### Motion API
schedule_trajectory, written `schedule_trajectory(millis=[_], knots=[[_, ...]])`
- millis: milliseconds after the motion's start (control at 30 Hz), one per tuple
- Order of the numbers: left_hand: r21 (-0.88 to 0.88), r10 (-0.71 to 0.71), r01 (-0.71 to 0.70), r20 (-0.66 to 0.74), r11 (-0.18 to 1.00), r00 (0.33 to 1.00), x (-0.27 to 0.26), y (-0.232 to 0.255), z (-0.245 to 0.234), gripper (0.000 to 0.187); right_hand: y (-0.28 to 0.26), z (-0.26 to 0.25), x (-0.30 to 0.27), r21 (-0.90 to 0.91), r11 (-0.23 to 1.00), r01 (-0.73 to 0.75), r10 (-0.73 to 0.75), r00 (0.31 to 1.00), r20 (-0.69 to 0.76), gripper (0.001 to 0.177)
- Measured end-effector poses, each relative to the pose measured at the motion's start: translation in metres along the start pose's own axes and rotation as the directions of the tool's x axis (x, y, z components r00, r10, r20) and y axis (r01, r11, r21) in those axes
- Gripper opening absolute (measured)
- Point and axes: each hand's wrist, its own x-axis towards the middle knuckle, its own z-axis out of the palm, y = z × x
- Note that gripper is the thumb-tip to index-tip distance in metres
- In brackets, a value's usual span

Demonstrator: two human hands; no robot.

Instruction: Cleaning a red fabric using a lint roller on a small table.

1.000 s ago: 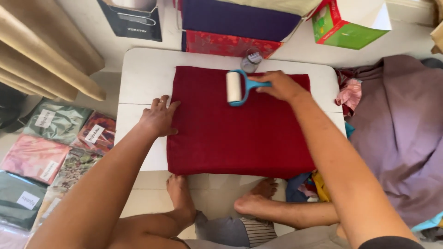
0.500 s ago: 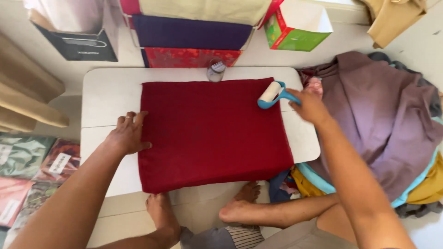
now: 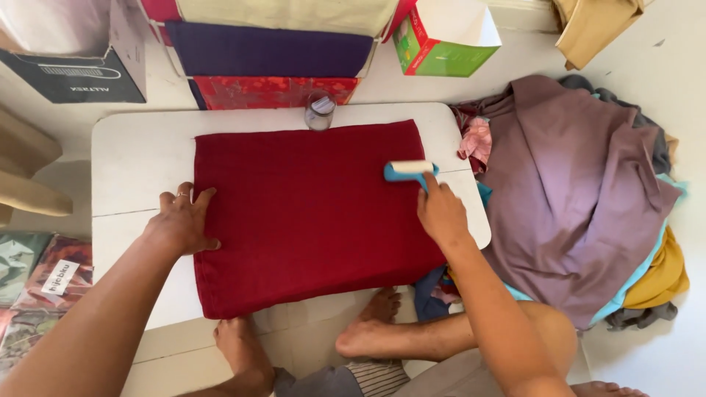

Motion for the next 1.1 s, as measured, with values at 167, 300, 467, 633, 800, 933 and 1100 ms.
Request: schedule_trajectory(millis=[167, 300, 467, 633, 800, 933, 1100], knots=[[-0.029, 0.003, -0.002, 0.028, 1.0, 1.0, -0.01, 0.004, -0.01, 0.107, -0.013, 0.006, 0.091, 0.025, 0.998, 0.051, -0.047, 0.991, -0.122, 0.043], [-0.01, 0.025, -0.024, 0.043, 1.0, 0.999, -0.009, 0.001, -0.009, 0.113, 0.002, 0.016, 0.138, 0.075, 0.994, 0.077, -0.067, 0.99, -0.12, 0.045], [0.032, 0.035, -0.036, 0.023, 0.999, 0.999, -0.01, 0.0, -0.004, 0.127, -0.003, 0.001, 0.094, 0.086, 0.994, 0.073, -0.066, 0.995, -0.076, 0.045], [0.045, 0.043, -0.044, 0.012, 0.998, 0.999, -0.011, -0.002, 0.001, 0.128, -0.007, -0.033, -0.023, 0.129, 0.99, 0.055, -0.055, 0.998, -0.002, 0.047], [0.088, 0.066, -0.069, 0.04, 0.994, 0.997, 0.0, -0.015, 0.018, 0.146, 0.021, -0.018, -0.136, 0.196, 0.978, 0.066, -0.04, 0.99, -0.136, 0.046], [0.097, 0.09, -0.095, 0.053, 0.991, 0.994, 0.002, -0.023, 0.03, 0.157, 0.042, -0.008, -0.188, 0.211, 0.977, -0.035, 0.046, 0.998, -0.051, 0.049], [0.117, 0.118, -0.12, 0.025, 0.986, 0.993, 0.003, -0.028, 0.043, 0.166, 0.04, -0.014, -0.189, 0.191, 0.978, -0.083, 0.092, 0.995, -0.038, 0.05]])
